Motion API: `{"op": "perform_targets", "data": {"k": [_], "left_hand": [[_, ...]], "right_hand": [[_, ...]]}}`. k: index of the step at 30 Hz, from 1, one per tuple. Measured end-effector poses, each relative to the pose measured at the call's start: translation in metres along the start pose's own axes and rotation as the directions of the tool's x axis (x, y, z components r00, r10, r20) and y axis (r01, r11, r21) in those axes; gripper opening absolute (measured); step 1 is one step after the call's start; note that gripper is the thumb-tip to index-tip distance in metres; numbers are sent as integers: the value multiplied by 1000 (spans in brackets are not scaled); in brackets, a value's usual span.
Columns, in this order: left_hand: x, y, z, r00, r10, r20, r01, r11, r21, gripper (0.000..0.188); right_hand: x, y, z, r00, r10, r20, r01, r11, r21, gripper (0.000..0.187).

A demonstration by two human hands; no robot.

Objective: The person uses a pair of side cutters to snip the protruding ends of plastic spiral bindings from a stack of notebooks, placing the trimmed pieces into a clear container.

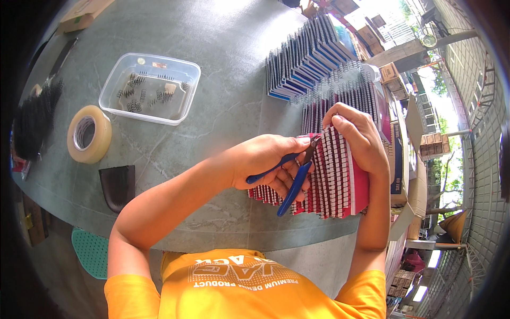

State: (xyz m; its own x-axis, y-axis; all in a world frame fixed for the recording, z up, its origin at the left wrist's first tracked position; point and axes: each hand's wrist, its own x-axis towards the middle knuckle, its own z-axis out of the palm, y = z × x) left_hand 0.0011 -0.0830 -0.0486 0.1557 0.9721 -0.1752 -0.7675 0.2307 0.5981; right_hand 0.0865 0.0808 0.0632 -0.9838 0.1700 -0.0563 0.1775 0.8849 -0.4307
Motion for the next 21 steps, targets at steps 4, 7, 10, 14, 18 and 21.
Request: {"op": "perform_targets", "data": {"k": [4,7,10,14,18,21], "left_hand": [[2,-4,7,876,474,-92,-123,403,907,49],[-3,-4,15,870,439,-225,56,364,930,48],[-11,9,3,984,128,-123,-49,862,505,47],[-3,9,7,993,107,-50,-93,968,233,46],[0,14,7,991,110,-80,-80,947,313,46],[10,-7,9,726,680,-98,-29,173,984,48]], "right_hand": [[1,-1,-1,1000,-10,1,10,1000,-5,34],[1,1,-1,1000,-1,14,1,1000,-1,35],[0,0,-2,1000,-25,-1,25,1000,-3,35],[-1,3,-3,1000,-4,14,4,999,48,39],[-1,1,-2,1000,-27,-2,27,1000,7,40],[2,3,-2,1000,-23,2,23,999,27,39]]}}
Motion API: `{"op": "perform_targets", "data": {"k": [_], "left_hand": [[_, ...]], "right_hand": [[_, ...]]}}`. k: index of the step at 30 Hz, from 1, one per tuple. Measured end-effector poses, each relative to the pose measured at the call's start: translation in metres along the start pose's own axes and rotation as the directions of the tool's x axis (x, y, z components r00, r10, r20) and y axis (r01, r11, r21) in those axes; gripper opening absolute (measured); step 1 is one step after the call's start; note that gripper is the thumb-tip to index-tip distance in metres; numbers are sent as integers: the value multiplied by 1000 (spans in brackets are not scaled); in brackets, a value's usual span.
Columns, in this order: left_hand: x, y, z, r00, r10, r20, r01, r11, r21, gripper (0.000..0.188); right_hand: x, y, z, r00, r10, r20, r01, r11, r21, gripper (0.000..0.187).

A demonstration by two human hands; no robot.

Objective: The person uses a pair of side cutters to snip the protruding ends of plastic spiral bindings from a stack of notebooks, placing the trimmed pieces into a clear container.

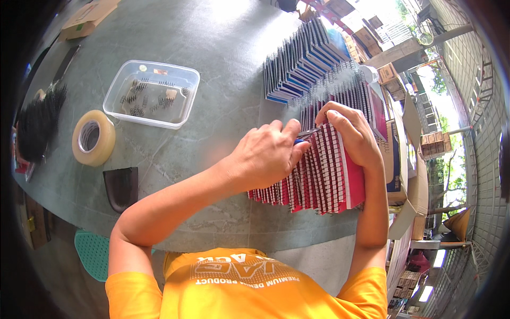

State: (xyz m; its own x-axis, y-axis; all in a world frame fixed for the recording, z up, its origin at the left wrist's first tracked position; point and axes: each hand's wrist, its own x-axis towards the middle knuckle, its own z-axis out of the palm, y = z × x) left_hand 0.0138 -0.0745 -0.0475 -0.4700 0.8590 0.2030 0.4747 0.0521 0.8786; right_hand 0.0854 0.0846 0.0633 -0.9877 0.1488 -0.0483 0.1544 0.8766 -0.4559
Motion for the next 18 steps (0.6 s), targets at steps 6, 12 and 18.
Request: {"op": "perform_targets", "data": {"k": [6,12,18], "left_hand": [[1,1,-29,833,-82,547,504,520,-689,49],[8,11,-28,810,-74,581,543,467,-698,48],[9,7,-32,901,-116,418,258,918,-302,44]], "right_hand": [[-3,0,2,997,-1,-81,6,998,69,33],[-3,5,3,993,7,-117,3,996,87,30],[-2,6,2,990,53,-131,-34,989,142,31]]}}
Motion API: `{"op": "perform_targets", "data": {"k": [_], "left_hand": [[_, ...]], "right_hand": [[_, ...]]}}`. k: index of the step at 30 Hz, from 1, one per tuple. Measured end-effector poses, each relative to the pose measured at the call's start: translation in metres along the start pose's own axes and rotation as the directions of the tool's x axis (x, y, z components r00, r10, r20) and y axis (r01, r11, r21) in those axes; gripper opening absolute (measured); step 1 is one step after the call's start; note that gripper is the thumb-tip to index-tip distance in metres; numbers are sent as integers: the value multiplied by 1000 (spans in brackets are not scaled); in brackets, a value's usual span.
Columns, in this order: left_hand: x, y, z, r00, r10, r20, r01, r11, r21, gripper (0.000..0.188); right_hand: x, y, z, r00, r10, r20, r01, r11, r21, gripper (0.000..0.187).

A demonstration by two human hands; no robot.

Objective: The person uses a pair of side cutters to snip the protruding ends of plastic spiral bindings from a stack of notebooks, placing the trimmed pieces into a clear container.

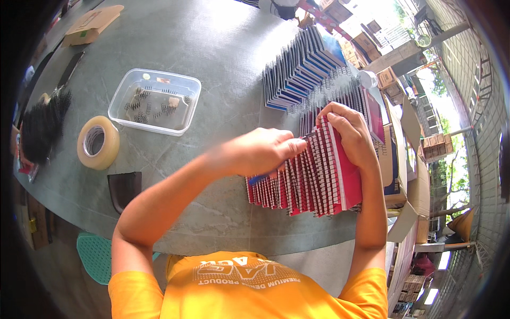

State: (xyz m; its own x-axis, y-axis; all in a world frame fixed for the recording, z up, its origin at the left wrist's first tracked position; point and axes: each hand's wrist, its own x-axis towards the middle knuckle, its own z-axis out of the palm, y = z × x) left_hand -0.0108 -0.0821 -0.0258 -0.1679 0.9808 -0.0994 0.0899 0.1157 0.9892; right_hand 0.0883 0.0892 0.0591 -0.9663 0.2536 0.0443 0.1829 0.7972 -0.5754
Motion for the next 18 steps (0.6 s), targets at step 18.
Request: {"op": "perform_targets", "data": {"k": [18], "left_hand": [[-15,-20,-6,957,76,-279,6,960,282,46]], "right_hand": [[3,8,0,984,-158,-78,151,985,-79,20]]}}
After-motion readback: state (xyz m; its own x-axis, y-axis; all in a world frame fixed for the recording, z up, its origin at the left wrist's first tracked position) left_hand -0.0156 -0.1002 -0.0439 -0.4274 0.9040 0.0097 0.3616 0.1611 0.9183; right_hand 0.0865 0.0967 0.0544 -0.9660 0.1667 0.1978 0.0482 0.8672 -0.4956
